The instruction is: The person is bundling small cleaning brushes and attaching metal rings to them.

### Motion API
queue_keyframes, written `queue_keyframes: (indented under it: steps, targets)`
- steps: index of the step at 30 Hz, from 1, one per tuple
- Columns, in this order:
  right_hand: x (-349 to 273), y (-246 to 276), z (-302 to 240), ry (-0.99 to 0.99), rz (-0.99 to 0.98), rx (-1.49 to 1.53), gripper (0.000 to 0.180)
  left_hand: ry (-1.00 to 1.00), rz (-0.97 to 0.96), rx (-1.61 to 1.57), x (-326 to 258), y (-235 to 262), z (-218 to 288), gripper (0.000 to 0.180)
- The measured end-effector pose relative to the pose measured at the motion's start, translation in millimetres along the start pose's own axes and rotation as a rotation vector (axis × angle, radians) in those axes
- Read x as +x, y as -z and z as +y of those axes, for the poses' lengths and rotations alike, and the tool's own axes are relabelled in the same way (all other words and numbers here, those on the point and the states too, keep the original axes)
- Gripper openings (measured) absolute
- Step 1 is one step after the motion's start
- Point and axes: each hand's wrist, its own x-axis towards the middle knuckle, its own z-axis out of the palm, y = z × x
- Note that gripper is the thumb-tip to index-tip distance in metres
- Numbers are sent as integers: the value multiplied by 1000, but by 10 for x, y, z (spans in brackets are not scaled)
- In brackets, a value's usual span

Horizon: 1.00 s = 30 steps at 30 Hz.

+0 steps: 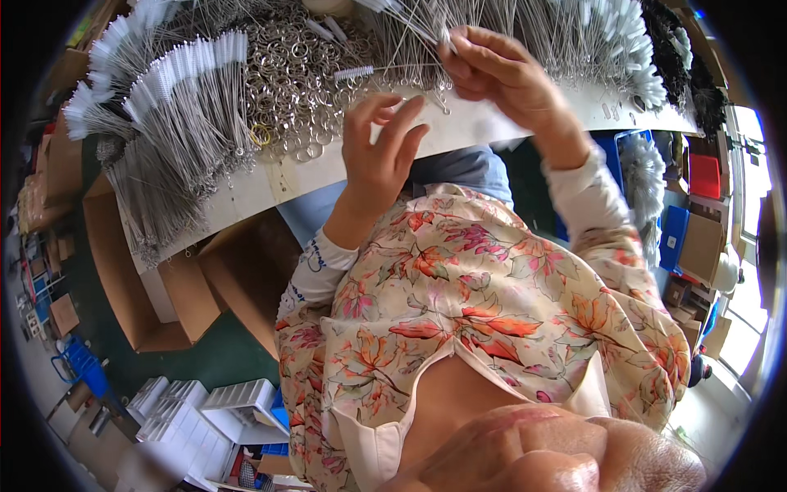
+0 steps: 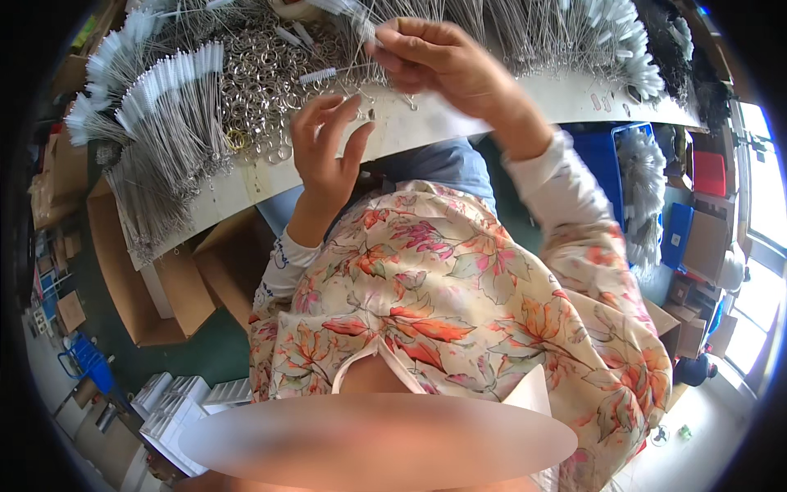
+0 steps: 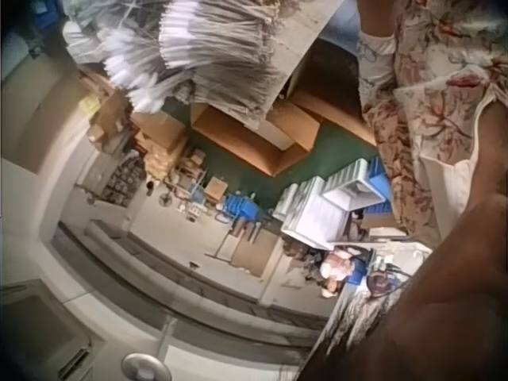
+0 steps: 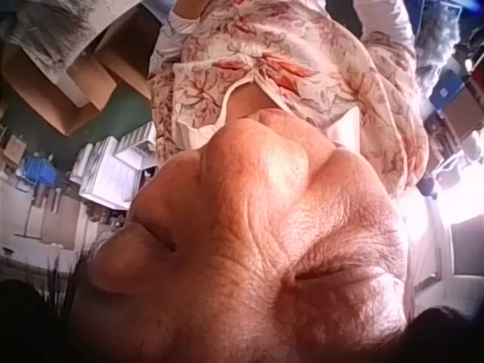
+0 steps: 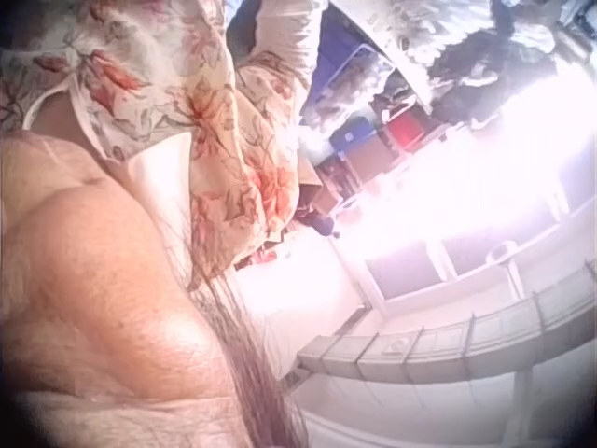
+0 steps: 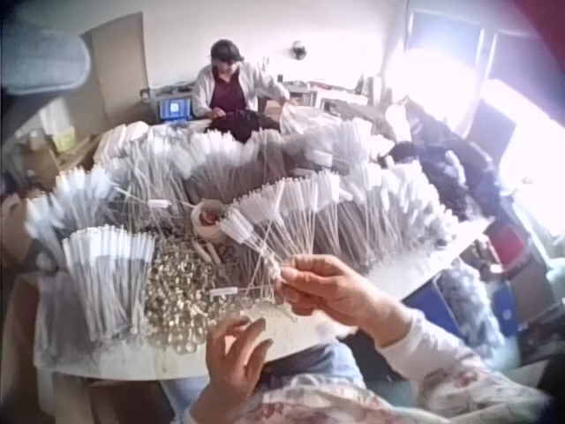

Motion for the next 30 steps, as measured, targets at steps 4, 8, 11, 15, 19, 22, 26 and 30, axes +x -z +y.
queue_keyframes:
  steps: [4, 8, 11, 15, 19, 22, 26, 30]
  targets:
    - [-194, 122, -80, 0, -75, -1514, 14, 328, -242, -154, -352, 104, -82, 31]
    - [-440, 376, 844, 233, -188, -2187, 6, 489, -438, -263, -533, 41, -67, 30]
    - [-277, 19, 782, -111, -154, -1365, 9, 458, -365, -305, -581, -3, -21, 27]
    - [-171, -136, 679, -505, -228, -430, 16, 222, -280, -224, -434, 173, -2, 22]
    - [-245, 29, 540, -552, -200, -638, 15, 27, -377, -91, -189, 197, -53, 21]
    - [-268, 275, 439, -85, -128, -1759, 11, -49, -471, 341, -79, 137, -472, 17]
    - [-294, 342, 821, 45, 90, -1659, 11, -57, -658, 451, 37, 125, -616, 15]
    - [-254, 53, 777, 93, 192, -877, 12, 86, -383, 210, -20, 188, -504, 13]
